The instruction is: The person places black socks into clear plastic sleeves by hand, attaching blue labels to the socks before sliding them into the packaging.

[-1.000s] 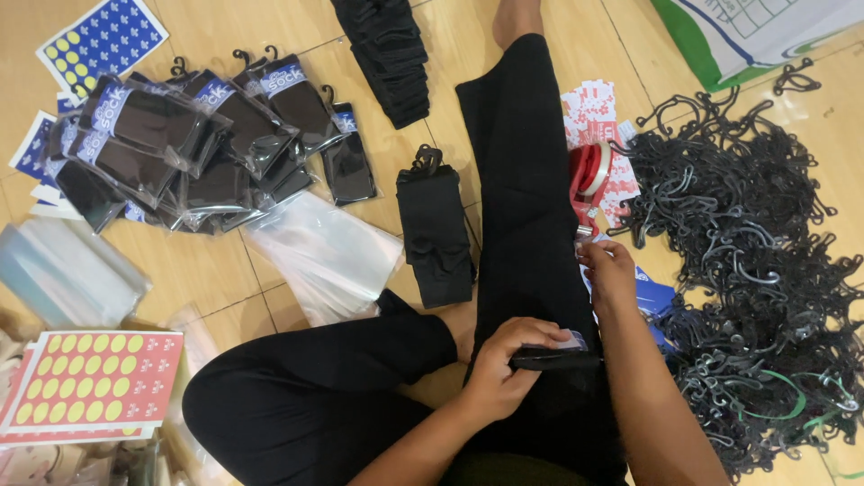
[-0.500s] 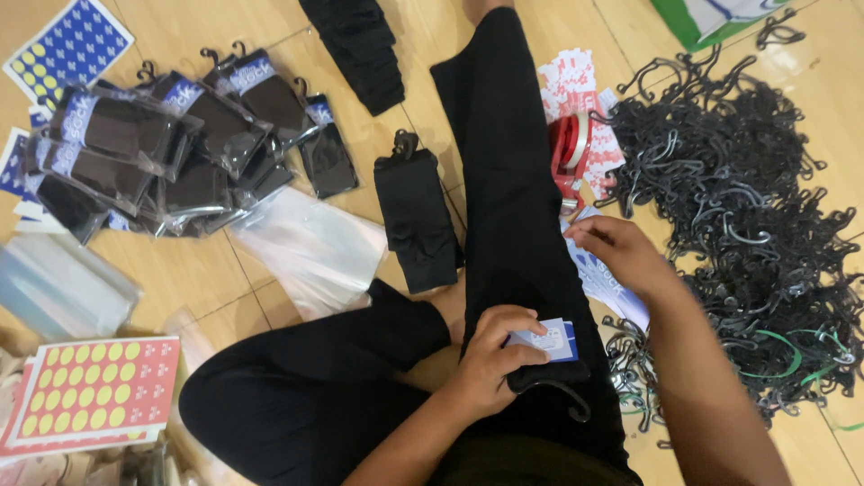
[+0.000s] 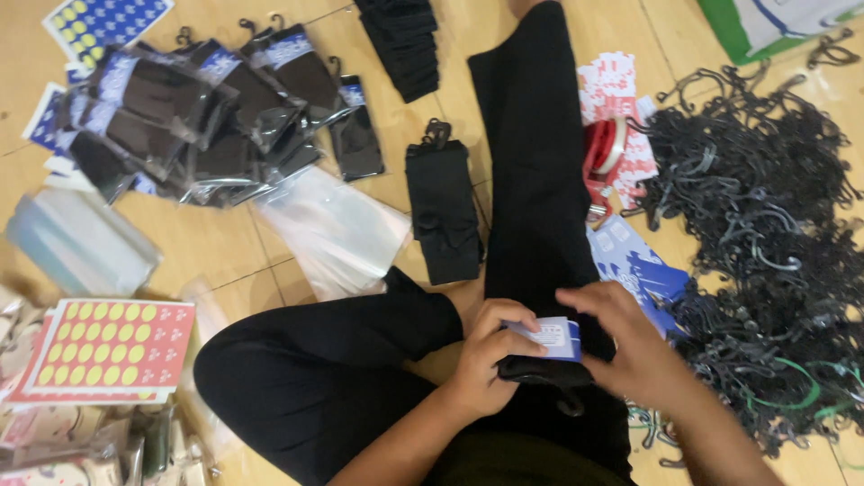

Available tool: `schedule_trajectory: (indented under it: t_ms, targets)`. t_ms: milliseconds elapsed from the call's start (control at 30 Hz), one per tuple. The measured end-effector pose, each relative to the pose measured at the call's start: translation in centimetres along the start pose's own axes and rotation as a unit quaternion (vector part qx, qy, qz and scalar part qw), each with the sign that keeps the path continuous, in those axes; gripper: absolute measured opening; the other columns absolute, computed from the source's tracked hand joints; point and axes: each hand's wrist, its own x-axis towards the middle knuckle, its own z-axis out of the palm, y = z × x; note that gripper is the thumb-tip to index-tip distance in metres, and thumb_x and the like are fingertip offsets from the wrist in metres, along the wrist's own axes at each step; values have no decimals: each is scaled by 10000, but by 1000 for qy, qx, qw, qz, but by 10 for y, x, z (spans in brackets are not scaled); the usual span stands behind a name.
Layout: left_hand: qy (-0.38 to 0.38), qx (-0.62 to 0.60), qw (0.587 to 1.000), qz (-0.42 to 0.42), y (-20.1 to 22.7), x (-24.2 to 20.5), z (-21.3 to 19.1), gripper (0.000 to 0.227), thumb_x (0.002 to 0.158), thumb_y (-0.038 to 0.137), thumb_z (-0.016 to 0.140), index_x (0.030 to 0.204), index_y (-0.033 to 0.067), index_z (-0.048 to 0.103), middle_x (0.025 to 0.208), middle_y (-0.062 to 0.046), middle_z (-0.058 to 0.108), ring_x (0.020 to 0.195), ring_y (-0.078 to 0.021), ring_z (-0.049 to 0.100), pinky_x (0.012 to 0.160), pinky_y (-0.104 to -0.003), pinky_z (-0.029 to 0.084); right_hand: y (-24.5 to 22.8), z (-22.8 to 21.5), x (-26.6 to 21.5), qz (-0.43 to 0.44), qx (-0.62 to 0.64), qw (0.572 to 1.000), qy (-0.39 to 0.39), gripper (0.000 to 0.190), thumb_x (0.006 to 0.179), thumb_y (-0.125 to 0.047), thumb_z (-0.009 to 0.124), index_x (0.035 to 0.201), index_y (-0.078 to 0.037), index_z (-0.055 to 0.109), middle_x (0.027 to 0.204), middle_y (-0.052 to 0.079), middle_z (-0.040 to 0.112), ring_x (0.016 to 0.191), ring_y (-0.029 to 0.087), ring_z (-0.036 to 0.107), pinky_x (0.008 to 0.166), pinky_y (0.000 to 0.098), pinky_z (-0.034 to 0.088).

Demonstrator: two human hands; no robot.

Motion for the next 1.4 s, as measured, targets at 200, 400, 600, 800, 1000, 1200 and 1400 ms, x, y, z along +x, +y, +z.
schedule_trajectory:
  t_ms: [200,400,600,800,1000,1200,1400]
  targets:
    - [5,-93,993,-69,16,19,-66,700,878,618,801,1298,81,641,1236,-70,654,746,-124,505,651,-276,422,-2,20,-22,-64,132,972,182,270,982,-227,619,1116,-10,706,1163,180,806,1072,265,776,994,393,637]
    - [337,248,858,-299,-196,-7,-231,391,930,120,728,1298,62,609,1235,-141,665,1055,-270,682,922,-386,590,196,-11,-12,361,-7,919,160,717,1127,-500,294,1770,-193,213,1791,154,295,1576,414,338,1242,561,288]
    - [302,282,710,-571,-280,-43,-266,639,822,424,949,1157,-10,620,1042,-177,727,951,-354,737,949,-436,598,115,48,31,196,-11,969,146,316,1107,-230,654,1276,33,608,908,173,647,762,280,576,718,385,475]
    - [290,423,651,-560,-297,-43,-271,567,996,569,684,1158,26,687,1129,-239,770,1105,-442,770,957,-584,597,93,47,48,277,20,945,172,497,1098,-418,762,1359,-9,653,1105,343,718,1075,580,704,896,637,539]
    - [299,375,668,-569,-328,-64,-275,471,914,426,853,1071,3,716,964,-180,764,994,-453,784,843,-577,643,73,56,44,209,28,952,224,295,1131,-255,747,1284,-11,682,949,319,708,970,531,709,827,598,527]
    - [245,517,609,-549,-289,-54,-274,398,951,481,813,1054,99,774,990,-132,811,1009,-353,812,866,-501,647,83,54,35,139,65,959,237,236,1176,-179,680,1320,7,677,936,288,718,921,422,692,854,561,522]
    - [505,-288,740,-337,-198,-35,-251,106,1112,34,519,1117,125,466,1233,-223,744,974,-274,725,829,-335,618,55,34,35,117,210,951,193,630,1022,63,605,1610,28,379,1267,296,674,1101,309,672,942,375,528]
